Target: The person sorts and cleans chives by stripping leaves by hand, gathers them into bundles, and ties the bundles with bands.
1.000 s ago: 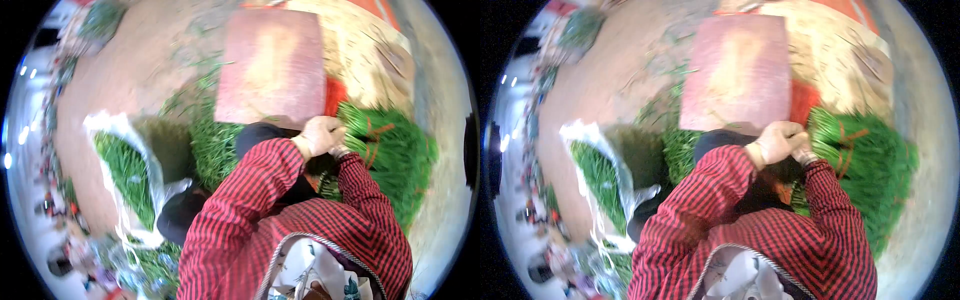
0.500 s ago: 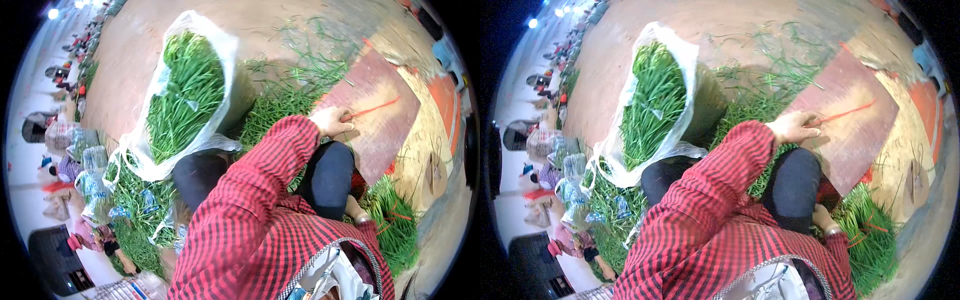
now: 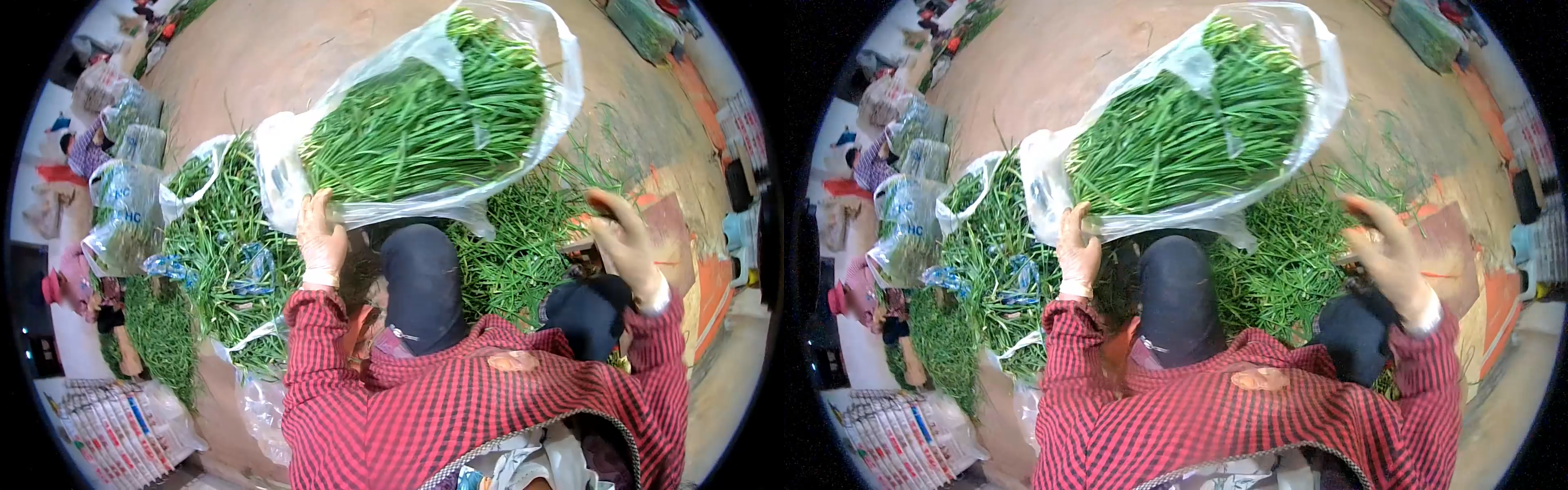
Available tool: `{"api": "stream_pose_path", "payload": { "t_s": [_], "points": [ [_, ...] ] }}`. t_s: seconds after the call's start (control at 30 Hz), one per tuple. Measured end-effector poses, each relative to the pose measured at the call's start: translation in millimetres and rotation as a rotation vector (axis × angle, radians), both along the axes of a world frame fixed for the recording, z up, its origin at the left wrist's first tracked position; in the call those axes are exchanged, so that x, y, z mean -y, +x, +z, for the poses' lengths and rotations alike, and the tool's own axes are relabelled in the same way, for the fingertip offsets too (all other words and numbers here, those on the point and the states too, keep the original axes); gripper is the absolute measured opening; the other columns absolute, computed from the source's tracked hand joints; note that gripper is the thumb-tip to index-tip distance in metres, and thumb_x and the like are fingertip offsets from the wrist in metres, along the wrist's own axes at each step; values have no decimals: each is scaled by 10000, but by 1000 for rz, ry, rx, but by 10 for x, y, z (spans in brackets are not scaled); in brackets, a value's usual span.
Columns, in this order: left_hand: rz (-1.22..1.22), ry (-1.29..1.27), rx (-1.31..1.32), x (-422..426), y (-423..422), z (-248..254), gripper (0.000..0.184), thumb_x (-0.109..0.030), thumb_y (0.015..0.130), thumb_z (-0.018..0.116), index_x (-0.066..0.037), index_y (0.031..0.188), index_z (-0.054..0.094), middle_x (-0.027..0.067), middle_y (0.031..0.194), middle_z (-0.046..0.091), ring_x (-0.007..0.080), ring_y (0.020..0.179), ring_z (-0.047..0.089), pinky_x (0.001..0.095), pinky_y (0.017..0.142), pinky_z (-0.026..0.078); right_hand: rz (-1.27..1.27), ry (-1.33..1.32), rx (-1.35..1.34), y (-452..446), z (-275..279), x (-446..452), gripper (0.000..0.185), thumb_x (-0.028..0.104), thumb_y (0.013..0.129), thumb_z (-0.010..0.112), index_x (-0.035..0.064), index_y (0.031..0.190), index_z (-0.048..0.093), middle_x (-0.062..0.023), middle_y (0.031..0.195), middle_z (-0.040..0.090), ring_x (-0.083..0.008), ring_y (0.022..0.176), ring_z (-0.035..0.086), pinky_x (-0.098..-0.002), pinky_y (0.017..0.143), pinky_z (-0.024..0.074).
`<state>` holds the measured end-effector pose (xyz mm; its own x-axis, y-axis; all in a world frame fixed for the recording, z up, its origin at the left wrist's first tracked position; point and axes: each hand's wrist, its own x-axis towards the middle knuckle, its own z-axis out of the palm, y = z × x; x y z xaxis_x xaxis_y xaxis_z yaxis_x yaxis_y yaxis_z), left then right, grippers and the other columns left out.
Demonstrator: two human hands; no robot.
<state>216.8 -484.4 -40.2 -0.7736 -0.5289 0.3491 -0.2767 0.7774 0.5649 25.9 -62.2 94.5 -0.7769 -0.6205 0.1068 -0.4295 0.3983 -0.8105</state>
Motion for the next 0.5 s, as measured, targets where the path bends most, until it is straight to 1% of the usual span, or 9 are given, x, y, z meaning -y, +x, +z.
{"api": "stream_pose_path", "payload": {
  "t_s": [0.07,0.1,0.13,0.2,0.23,0.33,0.37,0.47,0.5],
  "points": [
    [168,-234,129,81,128,-40,528,-2,724,584,-85,1246,565,159,1272,548,313,1244,471,436,1063,343,329,100,-258,-83,16,957,473,108,827,673,-13,1263,536,-192,1271,553,-288,1184,540,-350,1000,427],
    [202,-285,111,64,137,14,511,-23,728,614,-109,1230,576,158,1205,589,304,1194,513,441,1030,363,412,147,-339,-99,-28,1386,512,154,815,680,-20,1271,524,-202,1309,525,-320,1217,511,-372,1024,412],
    [215,-273,111,133,164,-6,511,-23,728,614,-109,1230,576,158,1205,589,304,1194,513,441,1030,363,494,192,-418,-102,-113,1793,555,199,803,687,-26,1279,512,-212,1347,497,-353,1251,481,-394,1048,397],
    [174,-303,11,269,217,-64,399,-42,734,644,-108,1127,632,126,1066,633,309,1100,558,427,971,396,588,284,-627,-97,-367,2549,661,325,783,684,-37,1299,486,-235,1396,444,-365,1321,406,-411,1110,328],
    [138,-281,-31,302,235,7,260,-48,734,661,-110,986,675,96,934,634,311,999,579,417,916,415,618,334,-648,-82,-505,2890,725,377,768,685,-48,1313,468,-242,1414,422,-366,1349,366,-414,1131,293],
    [115,-149,-53,374,334,38,199,-24,726,656,-111,903,684,95,906,614,308,974,570,411,890,417,710,545,-709,13,-737,3684,903,481,721,703,-71,1366,398,-248,1469,350,-354,1406,282,-415,1172,206],
    [135,-123,-79,339,344,128,257,46,713,623,-95,920,677,92,924,623,306,983,572,411,903,423,729,624,-671,45,-807,3867,987,511,699,717,-65,1407,342,-236,1499,309,-346,1422,251,-423,1180,180],
    [150,-143,-183,362,343,169,263,59,708,610,-98,910,672,88,895,611,315,965,569,419,893,423,779,806,-535,171,-975,4141,1070,553,683,722,-58,1441,278,-229,1508,300,-343,1424,254,-452,1168,182],
    [145,-143,-205,370,327,185,270,70,694,608,-100,897,661,83,875,599,317,948,565,425,878,422,800,830,-591,258,-940,4139,1070,563,690,714,-57,1442,275,-230,1480,343,-339,1418,270,-473,1154,201]
  ]
}}
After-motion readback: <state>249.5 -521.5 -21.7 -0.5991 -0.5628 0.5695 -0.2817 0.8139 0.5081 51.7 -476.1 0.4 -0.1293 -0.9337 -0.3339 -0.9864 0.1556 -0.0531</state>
